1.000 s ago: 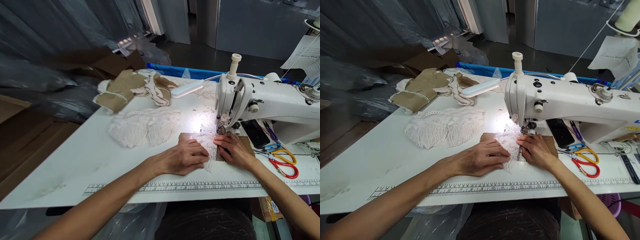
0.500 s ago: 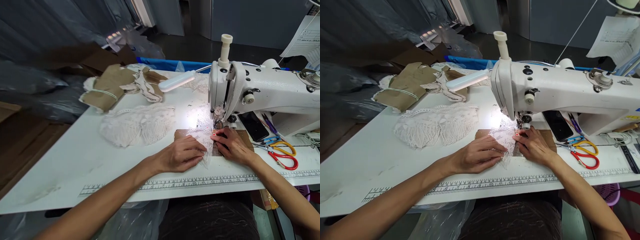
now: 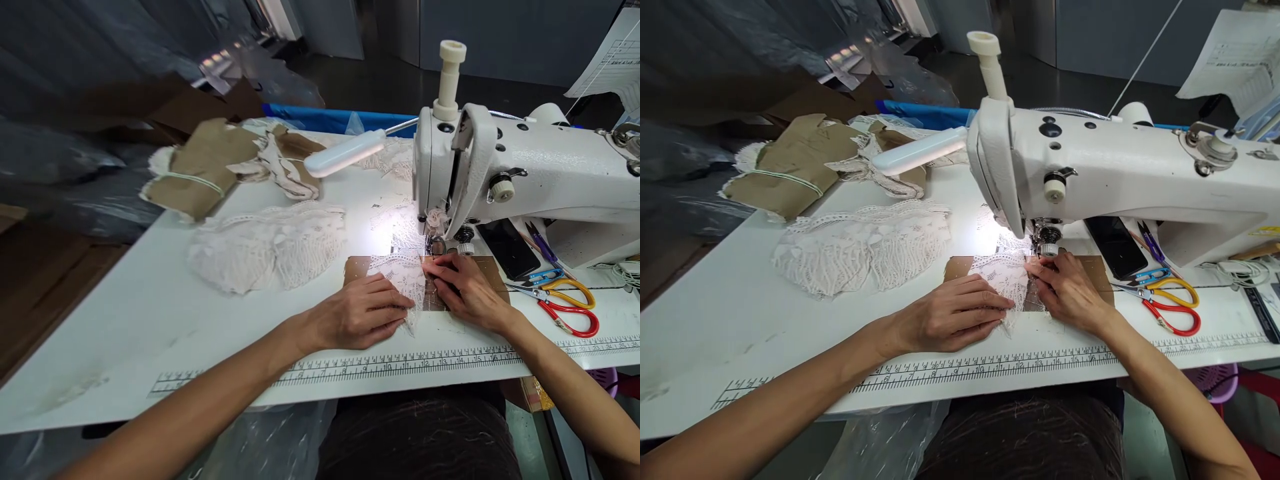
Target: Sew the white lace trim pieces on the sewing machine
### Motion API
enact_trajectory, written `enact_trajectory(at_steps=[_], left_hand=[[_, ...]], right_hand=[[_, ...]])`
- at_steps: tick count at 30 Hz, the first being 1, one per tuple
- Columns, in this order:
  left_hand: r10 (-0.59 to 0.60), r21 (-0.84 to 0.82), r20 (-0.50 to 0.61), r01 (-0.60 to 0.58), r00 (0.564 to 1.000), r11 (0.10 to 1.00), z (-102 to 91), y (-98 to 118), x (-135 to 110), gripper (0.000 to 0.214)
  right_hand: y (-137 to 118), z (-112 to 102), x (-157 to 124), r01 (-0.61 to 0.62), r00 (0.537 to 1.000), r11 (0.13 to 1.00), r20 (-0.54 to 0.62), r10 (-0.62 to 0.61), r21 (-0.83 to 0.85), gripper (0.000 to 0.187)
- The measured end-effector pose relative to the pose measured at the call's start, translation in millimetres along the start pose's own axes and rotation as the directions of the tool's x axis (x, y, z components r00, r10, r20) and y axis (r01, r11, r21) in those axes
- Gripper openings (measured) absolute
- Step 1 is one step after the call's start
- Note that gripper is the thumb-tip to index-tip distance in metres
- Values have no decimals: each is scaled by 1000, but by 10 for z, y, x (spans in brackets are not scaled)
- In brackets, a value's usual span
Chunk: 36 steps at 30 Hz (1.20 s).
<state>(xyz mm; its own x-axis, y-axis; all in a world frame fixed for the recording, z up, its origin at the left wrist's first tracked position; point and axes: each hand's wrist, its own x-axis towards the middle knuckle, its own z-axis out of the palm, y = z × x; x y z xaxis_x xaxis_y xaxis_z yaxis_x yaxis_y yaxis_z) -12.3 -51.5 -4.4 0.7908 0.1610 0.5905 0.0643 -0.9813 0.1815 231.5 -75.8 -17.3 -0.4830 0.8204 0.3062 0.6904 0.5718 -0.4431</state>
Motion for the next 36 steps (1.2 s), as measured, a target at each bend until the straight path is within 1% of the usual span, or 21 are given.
enact_trajectory(at_steps=[3,5,7,9,12,16,21,25,32,36], left_hand=[[-1,12,-7,1,1000,1000,-3,-6,6,12],[-4,15,-9,4,1000,1000,-3,-6,5,11],[-4,18,-13,4,1000,1000,-2,-2,2,11],[-10,23,-14,10,1000,1000,-2,3,-3,11],[-27,21,-11,27,1000,999,5,7,-17,12],[-19,35,-12,20,1000,999,32,-4,-45,12],[4,59,-56,-1,998,998,41,-16,-55,12],[-4,59,-27,6,1000,998,-5,-4,-35,9],[3,17,-17,-3,1000,1000,-27,3,-15,11],[24,-59,-17,-25,1000,998,-32,17,-10,10]], right_hand=[[30,-55,-20,-15,998,993,-55,22,119,39],[45,-74,-31,47,997,991,-59,-40,128,37],[57,-72,-39,127,992,988,-24,-126,87,34],[64,-55,-43,181,983,983,17,-182,25,32],[65,-31,-44,206,978,977,41,-204,-47,32],[52,-30,-44,196,980,977,53,-192,-79,34],[40,-36,-49,158,986,985,70,-153,-74,35],[38,-34,-52,132,988,989,84,-127,-67,35],[39,-24,-60,127,989,990,77,-123,-54,33],[27,-24,-60,124,990,991,75,-120,-53,33]])
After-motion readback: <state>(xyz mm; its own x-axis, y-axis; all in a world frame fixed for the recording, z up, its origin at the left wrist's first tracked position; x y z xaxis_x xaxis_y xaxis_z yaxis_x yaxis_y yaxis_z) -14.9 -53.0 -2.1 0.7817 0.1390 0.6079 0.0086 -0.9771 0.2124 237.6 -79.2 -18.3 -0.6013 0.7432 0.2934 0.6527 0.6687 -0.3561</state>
